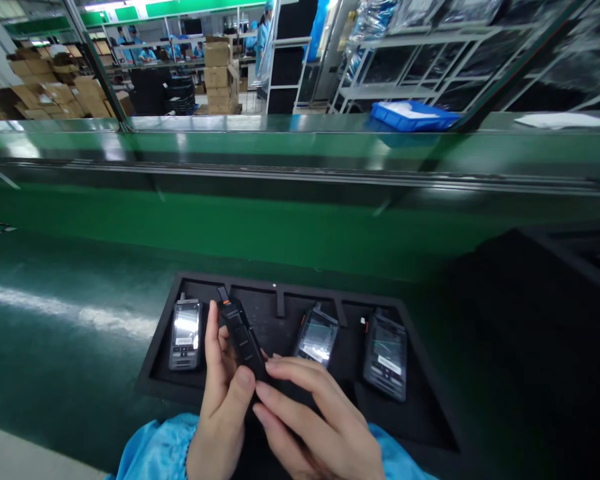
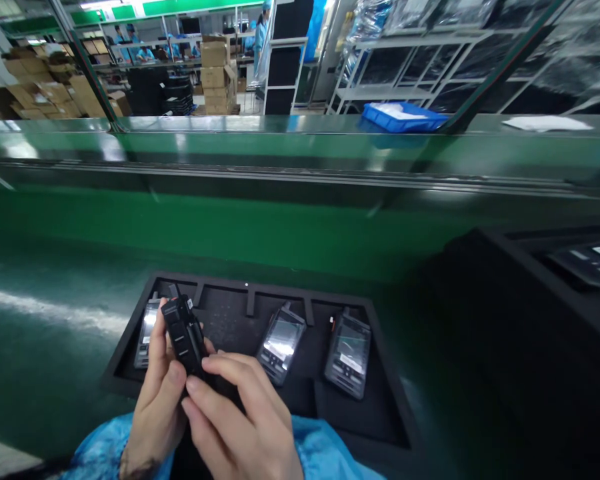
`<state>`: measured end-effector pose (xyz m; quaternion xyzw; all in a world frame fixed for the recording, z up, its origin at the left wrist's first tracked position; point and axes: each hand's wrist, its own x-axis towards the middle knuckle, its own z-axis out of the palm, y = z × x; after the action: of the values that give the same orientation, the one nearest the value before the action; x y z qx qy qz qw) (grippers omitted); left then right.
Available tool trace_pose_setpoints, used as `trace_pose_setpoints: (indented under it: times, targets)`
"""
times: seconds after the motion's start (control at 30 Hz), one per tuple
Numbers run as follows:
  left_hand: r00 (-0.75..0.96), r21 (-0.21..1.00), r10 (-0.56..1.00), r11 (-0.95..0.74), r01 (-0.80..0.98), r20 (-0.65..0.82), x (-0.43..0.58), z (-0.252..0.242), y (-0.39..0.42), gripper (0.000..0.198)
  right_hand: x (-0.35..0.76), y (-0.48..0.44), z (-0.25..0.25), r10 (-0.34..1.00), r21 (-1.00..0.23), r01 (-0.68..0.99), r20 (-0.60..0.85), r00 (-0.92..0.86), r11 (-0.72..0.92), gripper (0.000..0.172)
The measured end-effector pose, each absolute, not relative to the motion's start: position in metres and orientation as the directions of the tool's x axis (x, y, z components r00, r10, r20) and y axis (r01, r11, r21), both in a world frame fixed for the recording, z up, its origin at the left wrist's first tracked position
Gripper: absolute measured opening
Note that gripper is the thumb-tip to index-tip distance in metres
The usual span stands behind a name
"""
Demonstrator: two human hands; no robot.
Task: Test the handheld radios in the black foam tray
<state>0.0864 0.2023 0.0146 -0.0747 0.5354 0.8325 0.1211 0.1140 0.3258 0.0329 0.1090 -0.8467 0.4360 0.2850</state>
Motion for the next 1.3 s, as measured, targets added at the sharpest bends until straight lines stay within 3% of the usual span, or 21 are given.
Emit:
trace_pose_setpoints:
  times: [0.1, 0.17, 0.27, 0.37, 0.43, 0.53, 0.63, 0.83, 1.03, 1.3]
  targets:
    - [-0.958, 0.861, 0.110, -0.420, -0.288, -0.266, 0.086, 0.024, 0.207, 0.087, 0.115, 0.330, 0.032, 0.030, -0.658, -0.471, 0.599, -0.800, 0.587, 0.022]
    - [-0.966, 0.855, 0.102, -0.450, -0.258, -0.238, 0.083, 0.029, 0.208, 0.089, 0.116, 0.333, 0.030, 0.074, -0.718, -0.437, 0.559, -0.826, 0.542, 0.024]
    - [-0.974, 0.850, 0.122, -0.477, -0.225, -0.189, 0.079, 0.028, 0.204, 0.093, 0.115, 0.339, 0.031, 0.104, -0.916, -0.245, 0.291, -0.951, 0.317, 0.049]
    - [-0.972, 0.857, 0.208, -0.473, -0.202, -0.114, 0.076, 0.023, 0.197, 0.089, 0.107, 0.343, 0.038, -0.187, -0.995, 0.034, -0.016, -0.982, -0.096, 0.067]
    - [-0.972, 0.869, 0.218, -0.460, -0.184, -0.090, 0.076, 0.022, 0.194, 0.087, 0.101, 0.343, 0.043, -0.353, -0.935, 0.174, -0.057, -0.934, -0.310, 0.066]
    - [-0.979, 0.886, 0.152, -0.422, -0.192, -0.139, 0.077, 0.030, 0.194, 0.096, 0.097, 0.340, 0.047, -0.396, -0.866, 0.238, -0.050, -0.917, -0.440, 0.065]
    - [-0.977, 0.908, 0.154, -0.371, -0.194, -0.146, 0.077, 0.037, 0.189, 0.101, 0.098, 0.338, 0.044, -0.389, -0.852, 0.246, -0.054, -0.920, -0.461, 0.069]
    - [-0.919, 0.971, 0.392, -0.199, -0.133, -0.046, 0.067, 0.031, 0.166, 0.112, 0.101, 0.338, 0.037, -0.322, -0.924, 0.181, -0.068, -0.944, -0.337, 0.071]
    - [-0.921, 0.964, 0.384, -0.216, -0.152, -0.060, 0.068, 0.029, 0.167, 0.114, 0.102, 0.333, 0.032, -0.244, -0.968, 0.084, -0.024, -0.970, -0.238, 0.074]
    - [-0.919, 0.974, 0.391, -0.184, -0.135, -0.053, 0.066, 0.030, 0.166, 0.110, 0.100, 0.332, 0.025, -0.217, -0.962, 0.052, 0.008, -0.976, -0.269, 0.071]
